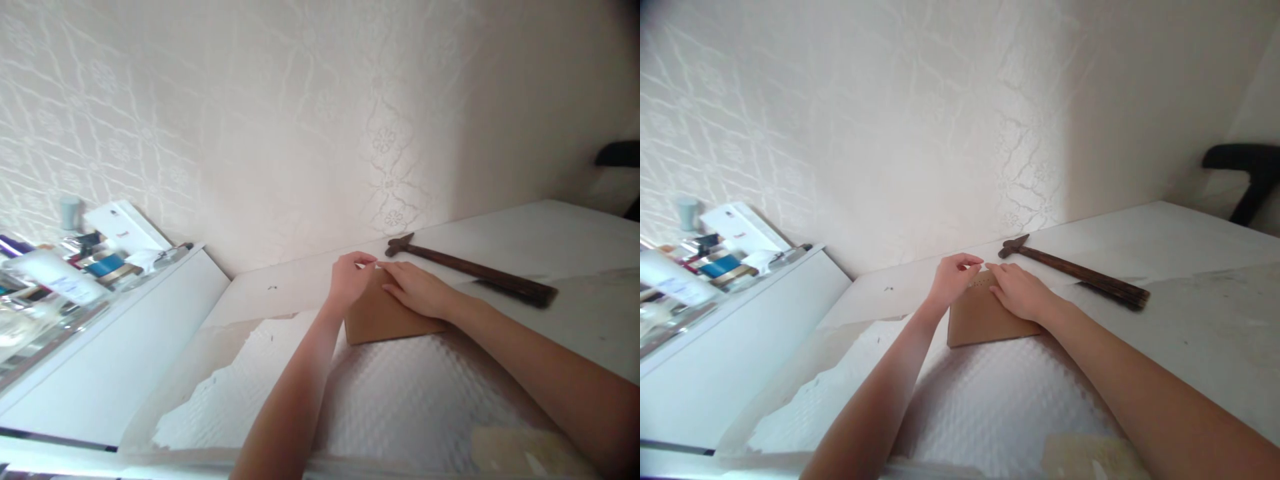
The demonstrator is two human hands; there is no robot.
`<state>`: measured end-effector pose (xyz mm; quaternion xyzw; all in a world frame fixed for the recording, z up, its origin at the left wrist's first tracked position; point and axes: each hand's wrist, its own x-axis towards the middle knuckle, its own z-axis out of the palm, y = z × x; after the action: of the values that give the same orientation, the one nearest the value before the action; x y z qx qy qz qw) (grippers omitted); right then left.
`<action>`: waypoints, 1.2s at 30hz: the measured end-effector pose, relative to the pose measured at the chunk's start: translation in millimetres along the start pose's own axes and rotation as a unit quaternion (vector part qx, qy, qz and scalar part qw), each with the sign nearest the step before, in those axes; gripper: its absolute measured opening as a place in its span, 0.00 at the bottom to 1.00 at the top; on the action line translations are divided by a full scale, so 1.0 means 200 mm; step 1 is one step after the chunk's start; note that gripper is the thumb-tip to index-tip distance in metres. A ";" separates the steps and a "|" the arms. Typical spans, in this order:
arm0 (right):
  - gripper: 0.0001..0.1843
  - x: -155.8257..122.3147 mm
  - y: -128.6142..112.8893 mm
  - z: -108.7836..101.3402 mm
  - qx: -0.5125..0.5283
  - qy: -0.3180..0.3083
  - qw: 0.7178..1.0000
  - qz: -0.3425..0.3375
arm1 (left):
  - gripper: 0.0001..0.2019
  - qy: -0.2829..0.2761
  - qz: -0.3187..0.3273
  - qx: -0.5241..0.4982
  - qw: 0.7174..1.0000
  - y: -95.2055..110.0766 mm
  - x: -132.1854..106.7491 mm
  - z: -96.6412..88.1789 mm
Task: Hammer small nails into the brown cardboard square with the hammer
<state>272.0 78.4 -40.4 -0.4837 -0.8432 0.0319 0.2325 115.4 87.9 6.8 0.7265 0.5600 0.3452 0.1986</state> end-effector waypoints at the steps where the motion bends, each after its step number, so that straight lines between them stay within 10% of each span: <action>1: 0.25 0.00 0.00 0.00 -0.001 0.002 1.000 -0.004 | 0.10 0.003 -0.005 0.007 1.000 0.00 -0.01 0.02; 36: 0.23 0.02 0.00 -0.01 -0.037 0.017 0.999 -0.017 | 0.07 -0.081 -0.052 -0.007 0.995 -0.20 0.01 -0.01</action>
<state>271.9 80.8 -37.3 -0.4778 -0.8479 -0.0121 0.2292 87.7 101.6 -18.8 0.7208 0.5767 0.2781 0.2657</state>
